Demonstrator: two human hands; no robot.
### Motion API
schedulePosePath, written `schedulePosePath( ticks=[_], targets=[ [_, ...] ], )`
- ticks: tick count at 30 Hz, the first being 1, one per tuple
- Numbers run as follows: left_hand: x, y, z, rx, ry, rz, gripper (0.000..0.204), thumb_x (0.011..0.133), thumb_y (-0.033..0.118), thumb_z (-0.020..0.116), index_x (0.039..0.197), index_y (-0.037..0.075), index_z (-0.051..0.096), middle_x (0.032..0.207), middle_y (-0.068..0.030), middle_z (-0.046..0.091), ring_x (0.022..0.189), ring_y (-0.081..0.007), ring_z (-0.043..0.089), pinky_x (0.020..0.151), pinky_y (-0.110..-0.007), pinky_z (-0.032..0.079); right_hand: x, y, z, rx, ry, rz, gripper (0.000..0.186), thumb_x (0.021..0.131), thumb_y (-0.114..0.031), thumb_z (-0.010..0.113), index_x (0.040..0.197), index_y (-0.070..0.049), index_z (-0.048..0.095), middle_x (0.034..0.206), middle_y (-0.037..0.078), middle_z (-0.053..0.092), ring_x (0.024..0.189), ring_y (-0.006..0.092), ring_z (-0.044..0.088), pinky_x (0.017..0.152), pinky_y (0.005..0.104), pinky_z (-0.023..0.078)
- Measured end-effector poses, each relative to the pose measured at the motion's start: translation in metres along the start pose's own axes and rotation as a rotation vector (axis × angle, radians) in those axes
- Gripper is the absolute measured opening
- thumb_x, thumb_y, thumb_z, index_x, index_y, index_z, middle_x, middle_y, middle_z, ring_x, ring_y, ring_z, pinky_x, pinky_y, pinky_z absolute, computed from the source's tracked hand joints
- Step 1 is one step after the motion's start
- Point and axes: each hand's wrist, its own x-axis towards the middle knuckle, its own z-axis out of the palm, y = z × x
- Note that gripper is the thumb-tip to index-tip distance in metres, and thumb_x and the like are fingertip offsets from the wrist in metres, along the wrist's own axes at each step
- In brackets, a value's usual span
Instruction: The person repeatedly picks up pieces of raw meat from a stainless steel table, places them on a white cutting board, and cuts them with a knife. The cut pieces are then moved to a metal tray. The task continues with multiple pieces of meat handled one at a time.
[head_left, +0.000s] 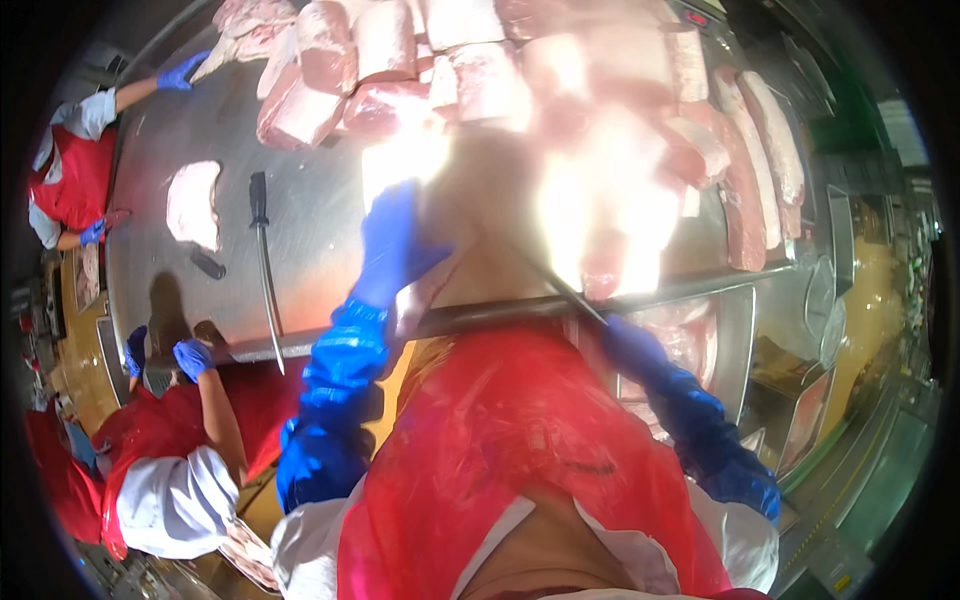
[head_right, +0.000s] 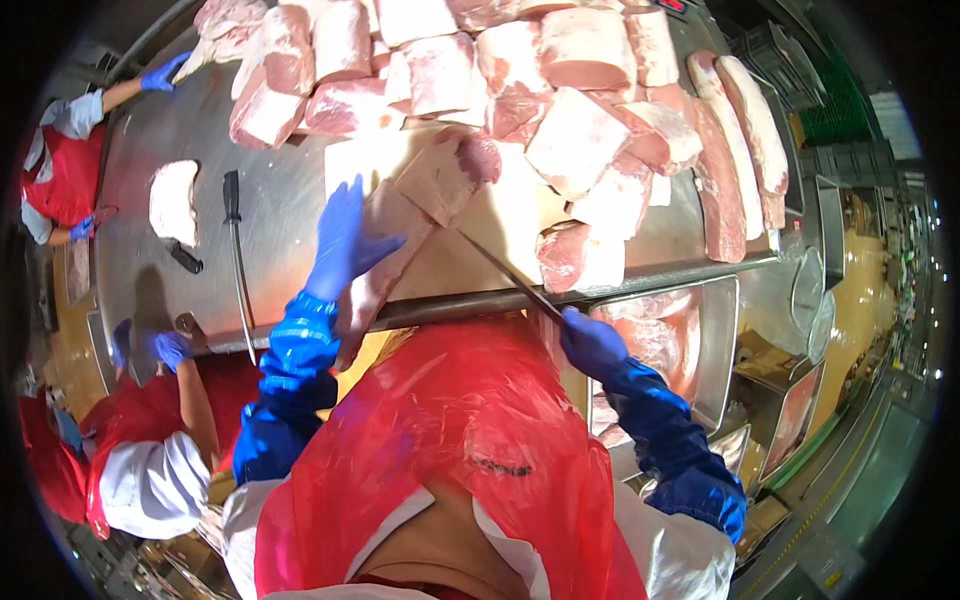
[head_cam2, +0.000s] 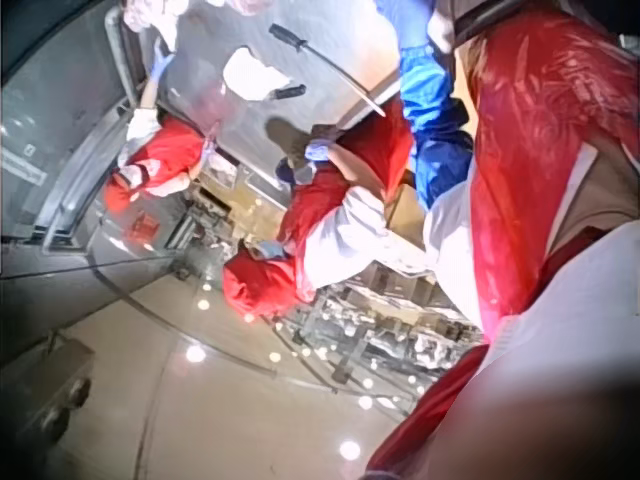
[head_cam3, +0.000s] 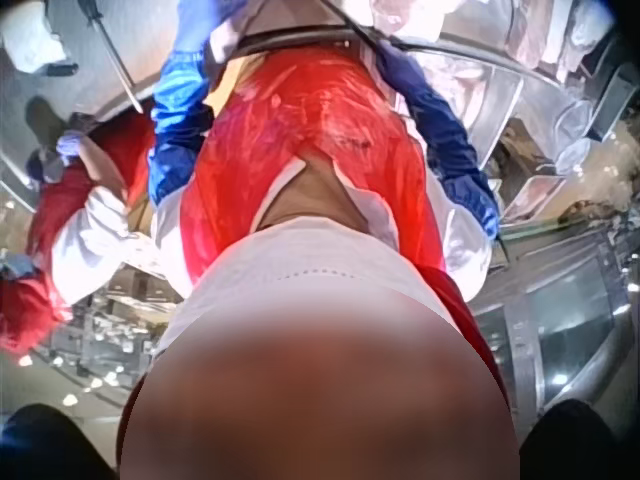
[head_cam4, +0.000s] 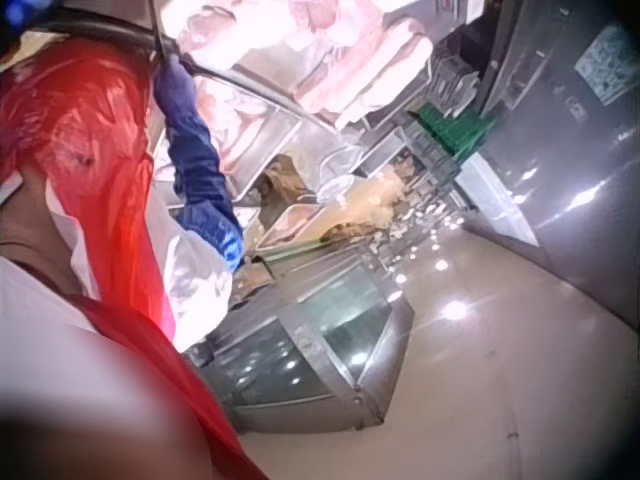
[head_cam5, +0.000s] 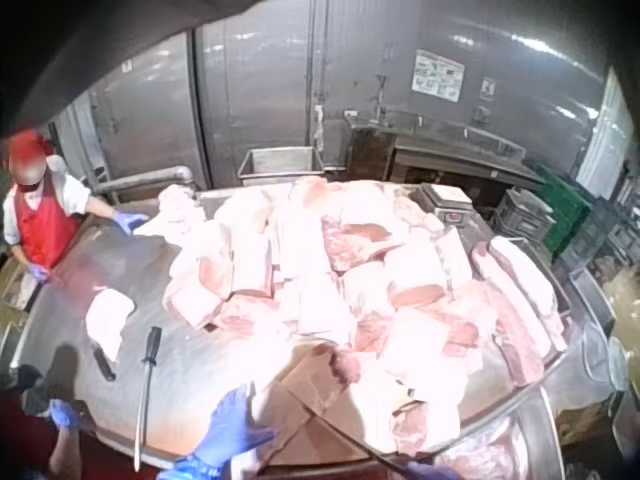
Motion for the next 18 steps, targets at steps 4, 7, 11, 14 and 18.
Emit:
schedulePosePath(
  ticks=[4,7,11,14,18],
  targets=[
    [0.076,0.080,0.032,0.132,-0.113,0.080,0.102,0.070,0.039,0.084,0.152,0.003,0.035,0.144,-0.0267,0.048,0.129,-0.0431,0.050,0.104,-0.051,0.043,-0.021,0.005,-0.037,0.346,0.477,-0.024,0.014,0.098,-0.014,0.058,0.100,-0.001,0.054,0.076,0.021,0.065,0.065,0.0377,0.065,0.058,0.0441,0.050],
    [0.139,0.074,0.059,-0.228,-0.003,0.322,0.094,0.074,0.034,0.080,0.153,0.007,0.037,0.143,-0.0223,0.051,0.126,-0.0351,0.055,0.097,-0.048,0.048,-0.041,0.007,-0.043,0.391,0.696,0.091,0.015,0.100,-0.014,0.059,0.100,-0.001,0.053,0.071,0.014,0.062,0.061,0.0202,0.061,0.058,0.0378,0.048],
    [0.186,0.017,0.060,-0.793,-0.194,0.210,0.079,0.079,0.019,0.075,0.149,0.004,0.041,0.135,-0.0130,0.057,0.119,-0.0224,0.060,0.092,-0.040,0.053,-0.071,0.034,-0.013,0.640,0.765,0.315,0.017,0.101,-0.018,0.059,0.104,-0.002,0.055,0.070,0.008,0.061,0.061,0.0156,0.058,0.058,0.0360,0.047],
    [0.189,0.060,0.031,-1.041,-0.104,0.247,0.085,0.077,0.016,0.072,0.152,0.001,0.038,0.144,-0.0100,0.052,0.125,-0.0204,0.055,0.097,-0.036,0.052,-0.101,0.070,0.019,0.940,0.777,0.470,0.016,0.102,-0.021,0.058,0.101,-0.006,0.055,0.063,-0.001,0.051,0.051,0.0070,0.047,0.046,0.0291,0.038],
    [0.246,0.238,-0.077,-0.439,0.193,0.572,0.090,0.076,0.038,0.076,0.153,0.007,0.040,0.146,-0.0220,0.053,0.135,-0.0326,0.051,0.112,-0.040,0.041,-0.108,0.070,-0.027,1.025,0.877,0.464,0.015,0.103,-0.021,0.057,0.102,-0.006,0.052,0.064,-0.001,0.050,0.048,0.0043,0.044,0.042,0.0248,0.034]
  ],
)
